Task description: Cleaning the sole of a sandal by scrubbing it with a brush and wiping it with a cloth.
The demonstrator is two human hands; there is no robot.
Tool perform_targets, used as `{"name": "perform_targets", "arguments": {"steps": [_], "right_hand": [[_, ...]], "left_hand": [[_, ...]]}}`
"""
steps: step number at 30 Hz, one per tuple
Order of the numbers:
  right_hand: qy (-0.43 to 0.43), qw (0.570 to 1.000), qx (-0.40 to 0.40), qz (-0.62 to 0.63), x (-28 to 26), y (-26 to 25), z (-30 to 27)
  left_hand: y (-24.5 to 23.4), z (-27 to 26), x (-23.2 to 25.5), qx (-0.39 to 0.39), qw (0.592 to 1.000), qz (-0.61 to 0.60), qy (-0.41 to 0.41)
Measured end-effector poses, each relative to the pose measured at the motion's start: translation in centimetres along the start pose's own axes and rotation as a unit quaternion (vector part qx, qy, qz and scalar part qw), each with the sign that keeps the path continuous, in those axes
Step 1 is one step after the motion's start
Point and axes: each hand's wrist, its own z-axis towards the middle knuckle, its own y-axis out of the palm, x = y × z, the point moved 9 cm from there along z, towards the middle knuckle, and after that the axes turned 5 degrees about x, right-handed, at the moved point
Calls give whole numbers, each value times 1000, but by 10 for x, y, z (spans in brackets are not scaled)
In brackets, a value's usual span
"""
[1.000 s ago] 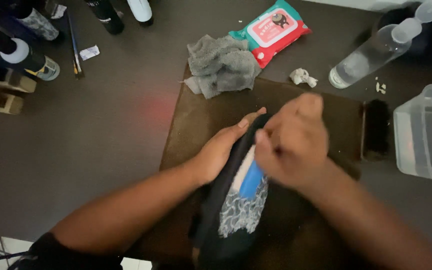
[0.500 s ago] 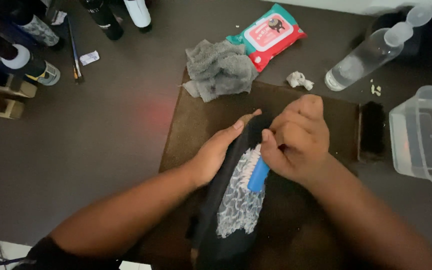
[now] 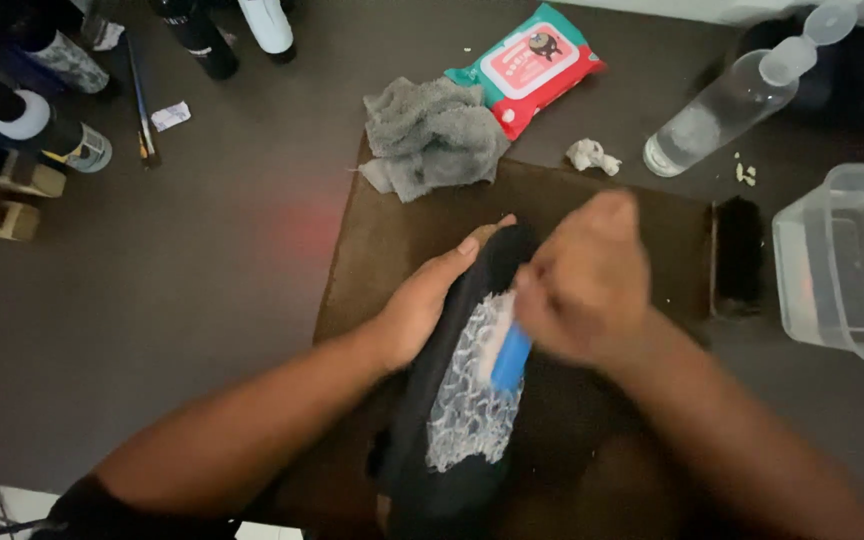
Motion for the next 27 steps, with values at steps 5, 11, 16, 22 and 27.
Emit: {"name": "perform_targets", "arguments": {"steps": [5,11,16,22,27], "right_hand": [[-2,994,52,-93,-24,35,-60],[-21,995,26,94,-25,8,-17],[-96,991,-84,-42,9,29,-54],[-82,985,54,140,-20,5,-37],[-70,993,25,87,-36,4,-18]], "left_hand": [[-1,2,-3,-36,998,-45,7],[7,-7,13,106,989,-43,-92],[-8,2,4,95,988,-85,-87],[-2,-8,9,132,983,-25,-122],[-6,-4,9,155,980,-54,-112]]}}
